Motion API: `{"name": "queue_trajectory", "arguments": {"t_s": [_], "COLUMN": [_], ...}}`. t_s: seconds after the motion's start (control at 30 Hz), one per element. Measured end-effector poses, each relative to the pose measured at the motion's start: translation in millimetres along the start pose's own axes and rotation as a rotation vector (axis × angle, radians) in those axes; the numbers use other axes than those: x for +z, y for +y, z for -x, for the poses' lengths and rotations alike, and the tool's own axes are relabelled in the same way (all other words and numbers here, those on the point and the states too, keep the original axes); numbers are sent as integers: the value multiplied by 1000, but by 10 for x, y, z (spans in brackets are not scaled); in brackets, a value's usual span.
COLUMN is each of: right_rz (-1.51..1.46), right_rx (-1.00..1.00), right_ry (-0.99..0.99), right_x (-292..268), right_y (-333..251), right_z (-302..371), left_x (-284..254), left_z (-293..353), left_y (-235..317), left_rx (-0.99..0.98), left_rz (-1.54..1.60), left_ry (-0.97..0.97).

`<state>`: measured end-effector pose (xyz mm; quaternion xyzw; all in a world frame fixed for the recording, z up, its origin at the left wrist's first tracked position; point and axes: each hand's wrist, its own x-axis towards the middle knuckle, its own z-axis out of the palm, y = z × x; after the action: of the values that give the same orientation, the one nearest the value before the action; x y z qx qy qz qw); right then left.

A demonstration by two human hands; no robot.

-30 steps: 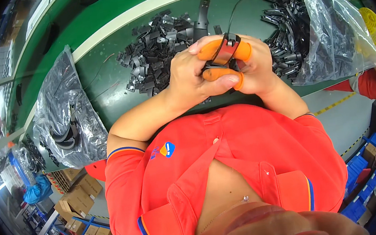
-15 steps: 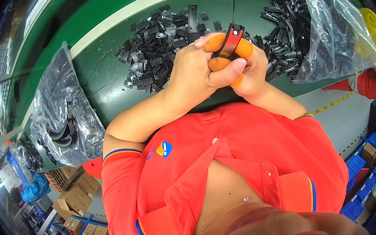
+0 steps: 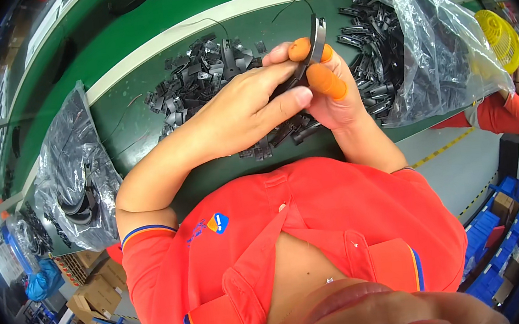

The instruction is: The person assembles small plastic electronic components with attached wires by hand on a production line.

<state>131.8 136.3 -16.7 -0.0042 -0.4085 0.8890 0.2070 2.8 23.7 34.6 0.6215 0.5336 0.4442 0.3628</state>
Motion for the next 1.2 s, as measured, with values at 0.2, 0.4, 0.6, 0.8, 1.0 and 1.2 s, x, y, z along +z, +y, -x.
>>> {"name": "queue_trajectory", "arguments": {"t_s": [0.2,0.4,0.6,0.8,1.0,1.2], "right_rz": [183,192,342,823,470,1215], "right_rx": [-56,-75,-18,-284,-192,-110], "right_ry": [-76,-161,-114,-19,100,453], "right_x": [-25,-37,50,122,112,-519], "right_y": [-42,-55,-184,-115,47,-510], "right_z": [-19,-66,-52,49,-95,-124], "left_x": [-30,-73,-149,240,-18,-680], "left_z": [17,16,-42,-104,-196,-703], "left_y": [-53,-117,-12,9,-183,-755], "left_rx": [-104,-184,-172,17,-201,60], "left_rz": [19,198,276,-60,30,-625], "left_ry": [-52,-105,-312,183,-23,28]}}
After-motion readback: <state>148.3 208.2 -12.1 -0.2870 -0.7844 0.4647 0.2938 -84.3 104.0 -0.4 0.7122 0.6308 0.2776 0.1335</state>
